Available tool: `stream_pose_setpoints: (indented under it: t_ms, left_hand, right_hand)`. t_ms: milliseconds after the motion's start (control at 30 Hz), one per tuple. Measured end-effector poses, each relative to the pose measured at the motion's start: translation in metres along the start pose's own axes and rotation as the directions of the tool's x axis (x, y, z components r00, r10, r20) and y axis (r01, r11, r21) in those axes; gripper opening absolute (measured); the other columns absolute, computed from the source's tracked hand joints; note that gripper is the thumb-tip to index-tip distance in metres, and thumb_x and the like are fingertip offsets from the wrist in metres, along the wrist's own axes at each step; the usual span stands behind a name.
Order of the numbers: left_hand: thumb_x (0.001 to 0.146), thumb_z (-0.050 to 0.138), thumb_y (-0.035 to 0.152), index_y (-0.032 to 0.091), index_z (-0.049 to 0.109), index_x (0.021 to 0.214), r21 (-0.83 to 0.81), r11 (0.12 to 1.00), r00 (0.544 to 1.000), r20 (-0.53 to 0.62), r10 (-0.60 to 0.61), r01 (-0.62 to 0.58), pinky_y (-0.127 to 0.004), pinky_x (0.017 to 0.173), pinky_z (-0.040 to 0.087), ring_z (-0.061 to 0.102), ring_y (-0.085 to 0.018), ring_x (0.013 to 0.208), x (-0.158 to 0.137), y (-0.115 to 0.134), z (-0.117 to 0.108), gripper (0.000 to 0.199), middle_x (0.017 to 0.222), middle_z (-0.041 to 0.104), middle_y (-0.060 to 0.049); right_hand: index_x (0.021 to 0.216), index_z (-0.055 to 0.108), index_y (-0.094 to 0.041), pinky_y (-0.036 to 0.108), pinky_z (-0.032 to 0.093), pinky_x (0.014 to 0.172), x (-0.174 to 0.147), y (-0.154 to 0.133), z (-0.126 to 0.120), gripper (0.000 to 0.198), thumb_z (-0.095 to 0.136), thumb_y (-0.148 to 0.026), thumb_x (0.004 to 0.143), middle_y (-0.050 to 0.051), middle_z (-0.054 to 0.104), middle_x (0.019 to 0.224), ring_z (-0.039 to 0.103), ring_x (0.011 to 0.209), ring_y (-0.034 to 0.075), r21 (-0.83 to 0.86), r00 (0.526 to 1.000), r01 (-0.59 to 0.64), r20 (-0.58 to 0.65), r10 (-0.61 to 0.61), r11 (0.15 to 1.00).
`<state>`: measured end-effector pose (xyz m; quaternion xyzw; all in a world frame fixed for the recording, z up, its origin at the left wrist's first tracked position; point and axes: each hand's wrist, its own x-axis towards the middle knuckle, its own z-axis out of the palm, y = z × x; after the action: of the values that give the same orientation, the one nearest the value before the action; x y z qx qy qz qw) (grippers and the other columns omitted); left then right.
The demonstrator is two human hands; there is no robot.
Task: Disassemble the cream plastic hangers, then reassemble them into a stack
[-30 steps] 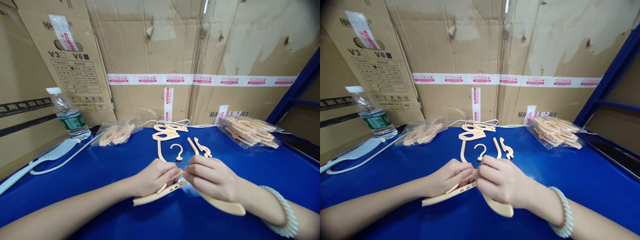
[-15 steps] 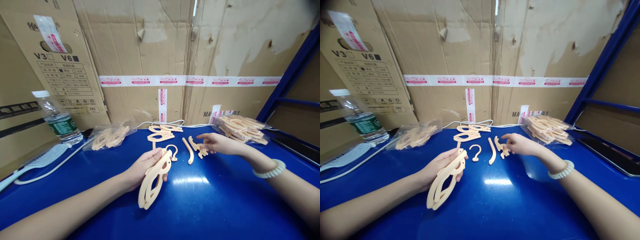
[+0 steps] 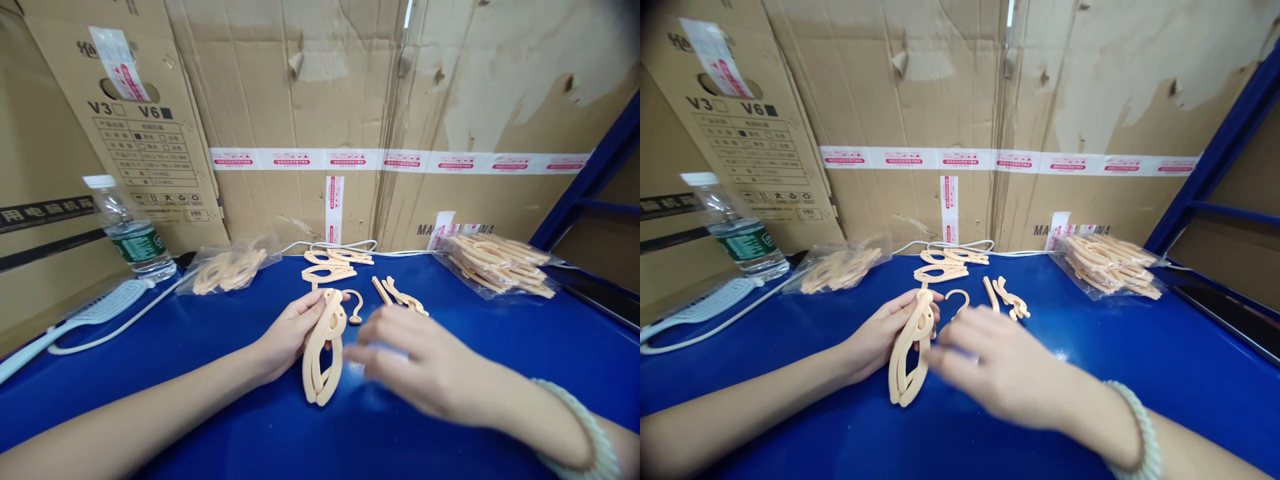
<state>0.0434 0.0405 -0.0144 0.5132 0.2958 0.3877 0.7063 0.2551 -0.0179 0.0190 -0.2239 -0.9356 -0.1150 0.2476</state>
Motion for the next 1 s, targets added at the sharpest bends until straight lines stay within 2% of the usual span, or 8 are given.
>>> stream_pose_setpoints:
  t_ms: [67, 133, 300, 400, 500, 600, 833, 1000]
  left_hand:
    - [0.083, 0.070, 0.044, 0.017, 0.066, 0.107, 0.018, 1.000, 1.000, -0.027, 0.007, -0.007, -0.022, 0.058, 0.047, 0.055, -0.011, 0.062, -0.001, 0.000, 0.001, 0.037, 0.078, 0.062, -0.001]
    - [0.085, 0.068, 0.045, 0.016, 0.065, 0.108, 0.008, 1.000, 0.999, -0.051, 0.006, -0.005, -0.022, 0.056, 0.047, 0.057, -0.012, 0.063, -0.002, 0.001, 0.002, 0.037, 0.077, 0.062, -0.001]
    - [0.084, 0.065, 0.052, 0.013, 0.063, 0.095, -0.064, 0.998, 0.999, -0.031, 0.008, -0.010, -0.024, 0.057, 0.049, 0.061, -0.015, 0.066, -0.003, 0.000, 0.004, 0.040, 0.076, 0.064, -0.004]
    - [0.079, 0.075, 0.035, 0.015, 0.064, 0.100, 0.007, 0.998, 0.998, 0.035, 0.059, -0.059, -0.024, 0.070, 0.050, 0.061, -0.014, 0.073, -0.004, -0.002, 0.002, 0.031, 0.084, 0.066, -0.002]
    - [0.076, 0.078, 0.021, 0.016, 0.064, 0.110, 0.053, 0.993, 0.993, 0.069, 0.099, -0.103, -0.028, 0.082, 0.050, 0.064, -0.017, 0.088, -0.004, -0.004, -0.001, 0.038, 0.098, 0.069, -0.005]
    - [0.078, 0.075, 0.023, 0.015, 0.065, 0.110, 0.040, 0.995, 0.994, 0.070, 0.089, -0.092, -0.032, 0.083, 0.051, 0.065, -0.021, 0.092, -0.004, -0.005, -0.001, 0.034, 0.105, 0.071, -0.010]
    - [0.079, 0.074, 0.023, 0.011, 0.068, 0.102, -0.047, 0.998, 0.996, 0.073, 0.056, -0.052, -0.038, 0.089, 0.050, 0.068, -0.025, 0.095, -0.004, -0.001, 0.002, 0.027, 0.103, 0.073, -0.014]
    - [0.079, 0.075, 0.021, 0.011, 0.067, 0.101, -0.074, 0.996, 0.997, 0.059, 0.049, -0.044, -0.037, 0.089, 0.051, 0.068, -0.025, 0.098, -0.002, -0.003, 0.000, 0.026, 0.105, 0.072, -0.014]
  right_hand:
    - [0.119, 0.061, -0.018, 0.033, 0.047, 0.084, 0.004, -0.020, 0.011, 0.025, 0.045, -0.017, 0.099, 0.006, 0.068, 0.103, 0.059, 0.096, 0.018, 0.024, 0.991, 0.115, 0.062, -0.116, 0.993]
    - [0.116, 0.063, -0.015, 0.034, 0.044, 0.093, 0.004, -0.029, 0.021, 0.023, 0.046, -0.017, 0.099, 0.007, 0.068, 0.111, 0.057, 0.106, 0.019, 0.009, 0.985, 0.158, 0.068, -0.158, 0.987]
    - [0.117, 0.062, -0.015, 0.038, 0.040, 0.101, -0.001, -0.024, 0.032, 0.024, 0.045, -0.016, 0.100, 0.007, 0.066, 0.117, 0.052, 0.119, 0.022, -0.060, 0.989, 0.126, 0.082, -0.121, 0.990]
    - [0.113, 0.063, -0.015, 0.040, 0.041, 0.099, -0.002, -0.020, 0.033, 0.022, 0.047, -0.016, 0.099, 0.007, 0.068, 0.111, 0.054, 0.117, 0.022, -0.089, 0.994, 0.083, 0.075, -0.076, 0.993]
    - [0.103, 0.064, -0.015, 0.041, 0.041, 0.098, -0.003, -0.017, 0.035, 0.016, 0.050, -0.016, 0.097, 0.006, 0.068, 0.104, 0.057, 0.108, 0.023, -0.130, 0.997, 0.061, 0.045, -0.055, 0.990]
    - [0.098, 0.064, -0.014, 0.041, 0.041, 0.096, -0.002, -0.015, 0.035, 0.016, 0.049, -0.013, 0.096, 0.007, 0.068, 0.100, 0.058, 0.102, 0.023, -0.193, 0.998, 0.066, 0.013, -0.065, 0.979]
    - [0.093, 0.064, -0.014, 0.041, 0.043, 0.089, -0.002, -0.010, 0.035, 0.024, 0.041, -0.010, 0.098, 0.009, 0.068, 0.101, 0.059, 0.097, 0.022, -0.297, 0.996, 0.059, -0.039, -0.074, 0.953]
    - [0.095, 0.064, -0.013, 0.042, 0.042, 0.090, -0.003, -0.005, 0.038, 0.019, 0.045, -0.011, 0.097, 0.009, 0.068, 0.098, 0.058, 0.099, 0.024, -0.332, 0.998, 0.048, -0.014, -0.056, 0.942]
